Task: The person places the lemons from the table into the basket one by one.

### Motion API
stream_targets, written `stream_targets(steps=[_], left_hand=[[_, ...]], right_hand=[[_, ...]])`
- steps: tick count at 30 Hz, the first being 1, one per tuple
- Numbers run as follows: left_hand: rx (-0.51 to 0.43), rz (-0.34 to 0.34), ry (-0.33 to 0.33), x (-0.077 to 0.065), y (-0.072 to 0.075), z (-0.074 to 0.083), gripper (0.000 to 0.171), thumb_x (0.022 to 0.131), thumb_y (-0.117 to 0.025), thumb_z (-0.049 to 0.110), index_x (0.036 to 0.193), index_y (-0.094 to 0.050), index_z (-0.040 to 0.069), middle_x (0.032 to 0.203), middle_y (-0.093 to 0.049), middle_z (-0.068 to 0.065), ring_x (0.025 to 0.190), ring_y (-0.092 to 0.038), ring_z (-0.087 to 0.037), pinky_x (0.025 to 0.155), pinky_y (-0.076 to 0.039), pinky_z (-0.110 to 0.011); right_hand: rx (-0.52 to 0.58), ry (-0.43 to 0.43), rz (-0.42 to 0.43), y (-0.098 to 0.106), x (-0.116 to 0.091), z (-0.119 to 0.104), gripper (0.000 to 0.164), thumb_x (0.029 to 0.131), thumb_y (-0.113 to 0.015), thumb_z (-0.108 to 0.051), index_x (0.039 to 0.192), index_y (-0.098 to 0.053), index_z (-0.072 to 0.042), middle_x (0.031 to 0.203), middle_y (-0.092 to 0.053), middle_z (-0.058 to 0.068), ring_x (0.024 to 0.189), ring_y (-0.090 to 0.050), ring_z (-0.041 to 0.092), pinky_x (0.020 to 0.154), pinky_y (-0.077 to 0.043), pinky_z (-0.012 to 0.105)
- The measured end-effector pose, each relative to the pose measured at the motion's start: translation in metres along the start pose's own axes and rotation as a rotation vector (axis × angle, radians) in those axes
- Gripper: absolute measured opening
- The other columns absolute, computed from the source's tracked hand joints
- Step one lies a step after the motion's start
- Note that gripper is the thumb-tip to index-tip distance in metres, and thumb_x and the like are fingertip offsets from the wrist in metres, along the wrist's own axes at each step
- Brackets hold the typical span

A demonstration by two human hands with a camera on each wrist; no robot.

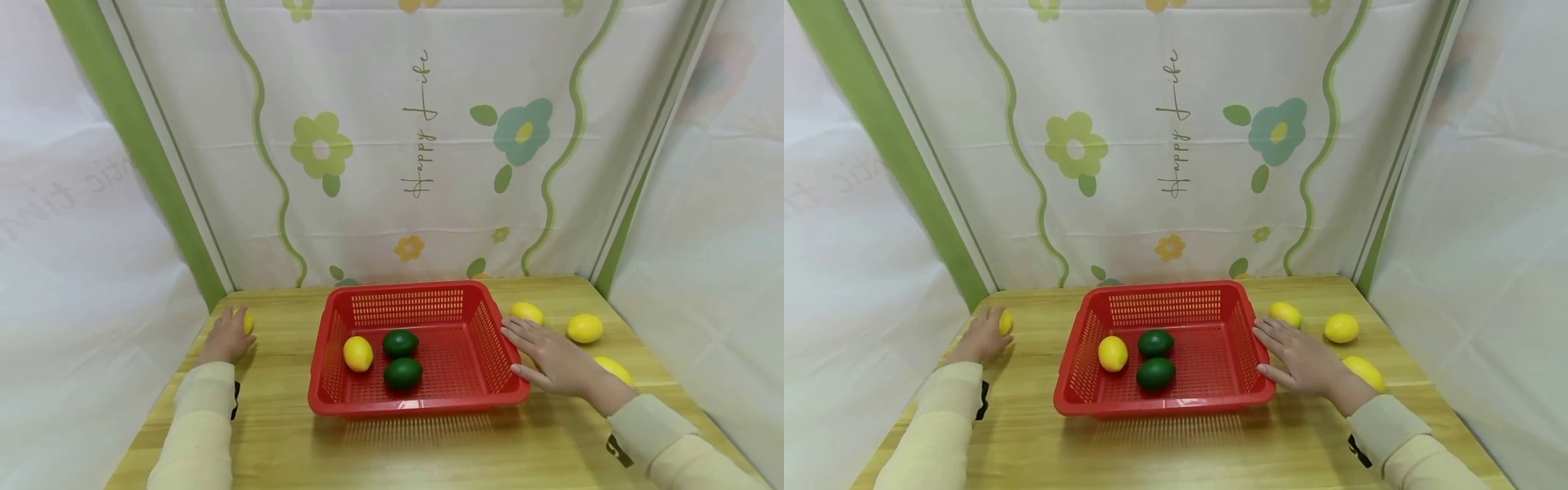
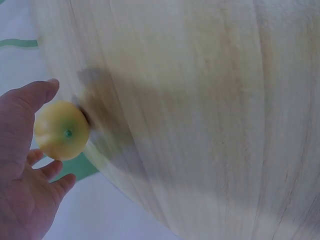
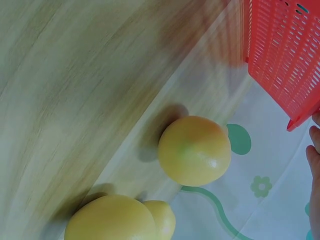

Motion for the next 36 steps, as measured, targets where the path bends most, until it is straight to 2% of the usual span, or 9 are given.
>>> stream_targets(steps=[6, 21, 30, 36], left_hand=[[0.014, 0.015, 0.004, -0.001, 0.003, -0.001, 0.068, 0.088, -0.068, 0.010, 0.140, -0.031, -0.013, 0.138, -0.020, -0.045, 0.114, -0.033, -0.065, 0.088, -0.038, -0.070], [0.007, -0.025, 0.009, 0.000, -0.003, -0.004, 0.068, 0.089, -0.065, 0.005, 0.142, -0.026, -0.014, 0.140, -0.015, -0.047, 0.116, -0.032, -0.066, 0.092, -0.035, -0.071], [-0.018, 0.043, 0.007, 0.004, -0.008, -0.008, 0.061, 0.087, -0.063, -0.003, 0.139, -0.032, -0.012, 0.135, -0.023, -0.046, 0.110, -0.039, -0.064, 0.085, -0.042, -0.068], [-0.026, 0.081, -0.017, 0.007, -0.012, -0.009, 0.056, 0.087, -0.061, -0.007, 0.137, -0.036, -0.011, 0.134, -0.025, -0.045, 0.107, -0.042, -0.063, 0.083, -0.043, -0.067]], right_hand=[[-0.003, -0.003, -0.003, 0.001, 0.001, 0.000, 0.063, 0.093, -0.064, -0.035, 0.140, -0.049, 0.004, 0.144, -0.046, 0.020, 0.131, -0.042, 0.040, 0.116, -0.005, 0.022], [0.004, 0.005, 0.003, 0.000, 0.001, 0.002, 0.062, 0.093, -0.063, -0.036, 0.139, -0.049, 0.004, 0.144, -0.046, 0.019, 0.132, -0.042, 0.039, 0.115, -0.005, 0.022], [0.007, 0.009, -0.004, 0.000, 0.002, 0.000, 0.063, 0.093, -0.063, -0.035, 0.139, -0.048, 0.005, 0.144, -0.046, 0.021, 0.132, -0.042, 0.040, 0.116, -0.005, 0.022], [0.010, 0.005, -0.013, 0.001, 0.001, -0.001, 0.063, 0.093, -0.063, -0.034, 0.139, -0.048, 0.005, 0.144, -0.045, 0.021, 0.131, -0.042, 0.041, 0.116, -0.005, 0.022]])
Point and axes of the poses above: each hand's wrist, its own x-axis towards the middle knuckle, its own y-axis out of the back of the hand, z = x × y, the point moved 2 cm from there along x, towards the middle knuckle
